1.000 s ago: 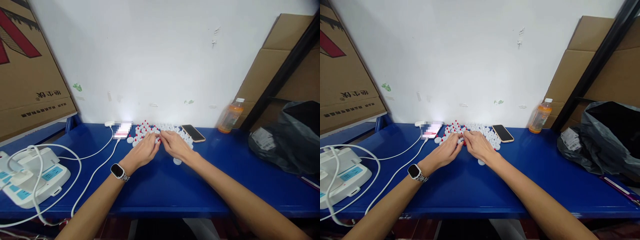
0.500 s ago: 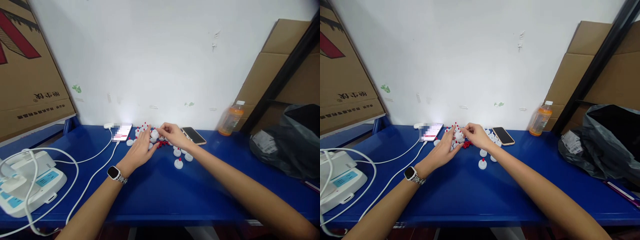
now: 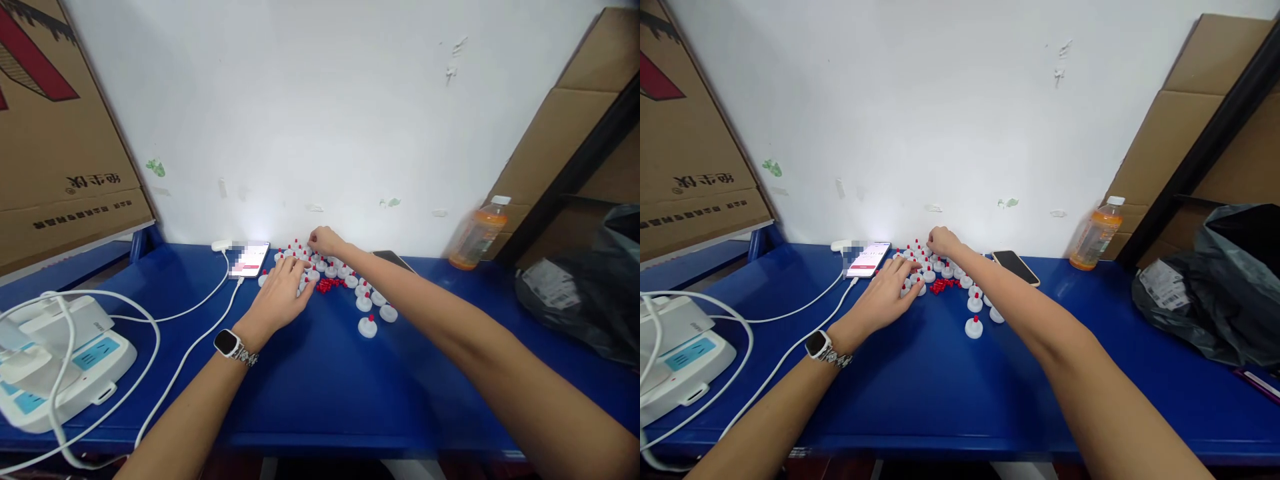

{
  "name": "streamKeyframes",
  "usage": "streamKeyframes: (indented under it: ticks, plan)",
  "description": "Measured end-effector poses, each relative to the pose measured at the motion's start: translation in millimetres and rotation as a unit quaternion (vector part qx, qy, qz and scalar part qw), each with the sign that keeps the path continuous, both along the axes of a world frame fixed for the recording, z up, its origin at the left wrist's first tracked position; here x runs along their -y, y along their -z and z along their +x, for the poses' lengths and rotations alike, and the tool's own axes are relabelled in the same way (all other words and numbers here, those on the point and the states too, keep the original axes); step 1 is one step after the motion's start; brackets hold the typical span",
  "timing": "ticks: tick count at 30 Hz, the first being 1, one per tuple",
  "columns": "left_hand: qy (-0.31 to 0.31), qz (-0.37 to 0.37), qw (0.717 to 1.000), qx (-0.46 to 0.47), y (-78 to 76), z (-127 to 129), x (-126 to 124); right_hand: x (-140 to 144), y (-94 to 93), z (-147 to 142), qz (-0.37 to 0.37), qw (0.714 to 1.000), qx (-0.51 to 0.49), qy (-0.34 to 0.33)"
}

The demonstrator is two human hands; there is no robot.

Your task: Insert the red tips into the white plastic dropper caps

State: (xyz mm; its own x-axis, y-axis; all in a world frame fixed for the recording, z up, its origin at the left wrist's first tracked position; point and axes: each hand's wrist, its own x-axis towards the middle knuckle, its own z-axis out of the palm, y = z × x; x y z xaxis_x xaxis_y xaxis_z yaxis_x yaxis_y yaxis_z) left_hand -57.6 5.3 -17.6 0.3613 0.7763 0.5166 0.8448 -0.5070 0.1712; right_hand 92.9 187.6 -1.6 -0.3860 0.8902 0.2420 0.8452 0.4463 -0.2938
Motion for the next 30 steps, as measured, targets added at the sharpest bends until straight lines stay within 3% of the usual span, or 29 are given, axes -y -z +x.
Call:
streamKeyframes:
  ticks: [9,16,22,26,28,30]
  plan:
    - [0.007,0.008,1.0,-0.013,1.7,1.8,1.4,-7.2,-6.0,2.6,-0.014,0.998,0.057,-0.01]
    - [0.004,-0.001,1.0,-0.015,0.0,4.1,1.9,-6.1,-1.6,6.7,0.011,0.993,0.037,0.107]
    - [0.006,-0.004,1.0,0.006,-1.1,1.2,0.9,0.4,-7.2,8.1,-0.009,0.992,0.015,0.127]
    - [0.002,0.02,0.999,0.033,-2.8,-0.2,2.0,34.1,-22.5,21.3,0.028,0.992,-0.037,0.119]
    - [0.0,0.043,0.998,0.051,-4.1,1.7,4.1,65.0,-26.3,29.2,0.052,0.988,-0.128,0.075]
    - [0.003,0.057,0.997,0.057,-5.2,4.8,6.7,99.9,-24.5,34.8,0.026,0.979,-0.203,0.008]
